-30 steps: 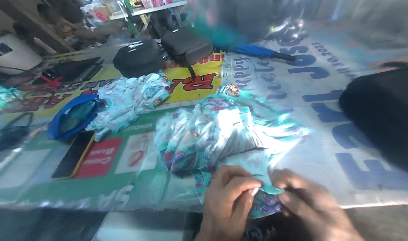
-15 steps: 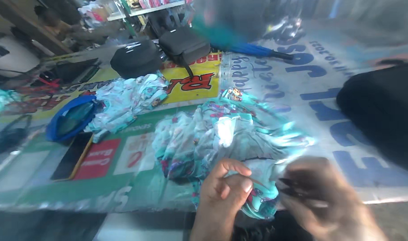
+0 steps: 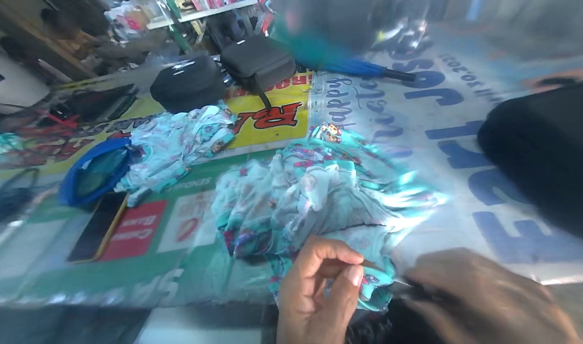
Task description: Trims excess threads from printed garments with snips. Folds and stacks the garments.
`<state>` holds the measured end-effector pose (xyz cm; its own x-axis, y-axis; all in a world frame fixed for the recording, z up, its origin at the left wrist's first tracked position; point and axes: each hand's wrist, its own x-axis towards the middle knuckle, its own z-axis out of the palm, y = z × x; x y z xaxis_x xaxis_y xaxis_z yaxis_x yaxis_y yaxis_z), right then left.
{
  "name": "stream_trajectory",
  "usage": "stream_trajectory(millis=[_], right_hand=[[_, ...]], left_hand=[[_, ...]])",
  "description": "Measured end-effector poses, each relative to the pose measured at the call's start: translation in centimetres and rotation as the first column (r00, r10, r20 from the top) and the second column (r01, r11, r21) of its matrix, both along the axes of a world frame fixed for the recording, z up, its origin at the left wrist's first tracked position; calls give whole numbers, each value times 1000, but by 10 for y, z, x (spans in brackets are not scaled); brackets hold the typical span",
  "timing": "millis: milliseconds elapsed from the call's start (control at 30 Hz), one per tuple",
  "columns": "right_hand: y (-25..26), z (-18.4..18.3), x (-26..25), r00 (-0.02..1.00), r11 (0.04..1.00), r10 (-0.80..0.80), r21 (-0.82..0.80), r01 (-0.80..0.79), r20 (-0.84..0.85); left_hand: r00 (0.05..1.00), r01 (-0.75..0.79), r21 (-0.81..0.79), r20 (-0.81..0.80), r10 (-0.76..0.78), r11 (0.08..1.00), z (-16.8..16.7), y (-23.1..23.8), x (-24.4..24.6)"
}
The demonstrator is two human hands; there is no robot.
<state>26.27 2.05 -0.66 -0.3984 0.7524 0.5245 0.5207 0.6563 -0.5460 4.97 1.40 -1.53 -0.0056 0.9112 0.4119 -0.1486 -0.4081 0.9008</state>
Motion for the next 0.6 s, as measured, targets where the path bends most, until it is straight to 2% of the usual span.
stream_trajectory(millis=[467,600], right_hand=[[5,-3,-2,998,998,46,-46,-49,-52],[10,-9,-3,987,992,91,-69,-101,-136]], left_hand=[[1000,13,-18,2,-13,1000,-5,2,1],[992,80,-83,107,-71,993,-8,5,1]])
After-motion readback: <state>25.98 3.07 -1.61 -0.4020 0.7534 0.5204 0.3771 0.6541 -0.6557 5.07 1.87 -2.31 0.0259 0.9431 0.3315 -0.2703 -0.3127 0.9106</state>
